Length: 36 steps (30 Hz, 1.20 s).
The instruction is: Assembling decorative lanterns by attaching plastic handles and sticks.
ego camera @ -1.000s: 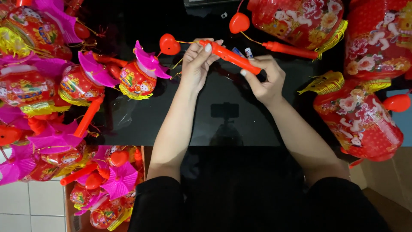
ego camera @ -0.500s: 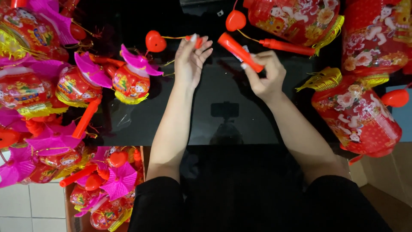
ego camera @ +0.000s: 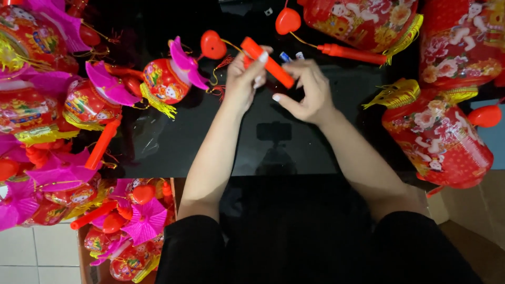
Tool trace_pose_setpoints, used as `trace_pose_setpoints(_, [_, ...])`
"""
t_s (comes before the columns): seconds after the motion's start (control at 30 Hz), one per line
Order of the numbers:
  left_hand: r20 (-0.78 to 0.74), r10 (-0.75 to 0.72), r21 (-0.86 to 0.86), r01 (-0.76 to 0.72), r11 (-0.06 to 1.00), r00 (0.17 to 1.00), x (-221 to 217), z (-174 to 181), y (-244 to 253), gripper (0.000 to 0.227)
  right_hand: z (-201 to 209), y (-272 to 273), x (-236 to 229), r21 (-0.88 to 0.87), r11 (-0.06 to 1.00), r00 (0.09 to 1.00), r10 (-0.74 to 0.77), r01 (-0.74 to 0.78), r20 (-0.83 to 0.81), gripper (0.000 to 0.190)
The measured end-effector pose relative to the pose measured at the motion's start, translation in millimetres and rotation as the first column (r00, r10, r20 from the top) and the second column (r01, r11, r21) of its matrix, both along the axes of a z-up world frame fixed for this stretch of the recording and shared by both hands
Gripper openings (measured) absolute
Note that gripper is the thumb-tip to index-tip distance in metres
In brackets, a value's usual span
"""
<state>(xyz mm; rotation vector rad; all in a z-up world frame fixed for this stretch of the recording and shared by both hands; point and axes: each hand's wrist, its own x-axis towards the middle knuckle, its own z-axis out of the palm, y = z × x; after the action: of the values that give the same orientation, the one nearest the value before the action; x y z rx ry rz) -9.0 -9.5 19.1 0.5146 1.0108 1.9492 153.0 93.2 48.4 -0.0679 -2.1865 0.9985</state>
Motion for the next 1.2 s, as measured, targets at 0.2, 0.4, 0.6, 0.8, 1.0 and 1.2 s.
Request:
trace_pose_setpoints(0.2, [0.05,0.25,0.023,-0.251,0.968,0.967,-16,2,-3,0.026,0,18,-6,0.45,0.87,0.96,-0.266,0.201,0.085,0.04])
trace_pose_setpoints(0.4, [-0.411,0.253,-0.043,-0.296,0.954,0.876,-6,19,-9,0.016,-8,10,-10,0.643,0.73,0.887,-0.43,0.23,0.171,0.029])
trace_pose_setpoints(0.6, [-0.747,0.328,0.033,-0.461,0.887,0.578,-2,20,-10,0.014,-24,5,-7,0.685,0.694,0.895,-0.425,0.224,0.138,0.015])
trace_pose_setpoints(0.8, [-0.858,0.323,0.114,-0.463,0.879,0.401,3,12,-10,0.019,-1,8,8,0.381,0.907,0.957,-0.25,0.179,0.145,0.04])
trace_pose_setpoints(1.0, [-0.892,0.281,0.173,-0.308,0.936,0.353,17,24,-13,0.018,53,-14,17,-0.135,0.984,0.994,-0.113,0.113,0.006,0.018])
trace_pose_setpoints(1.2, [-0.914,0.256,0.164,-0.29,0.943,0.314,28,31,-17,0.017,86,-11,24,0.226,0.974,1.0,-0.026,0.028,-0.013,0.022])
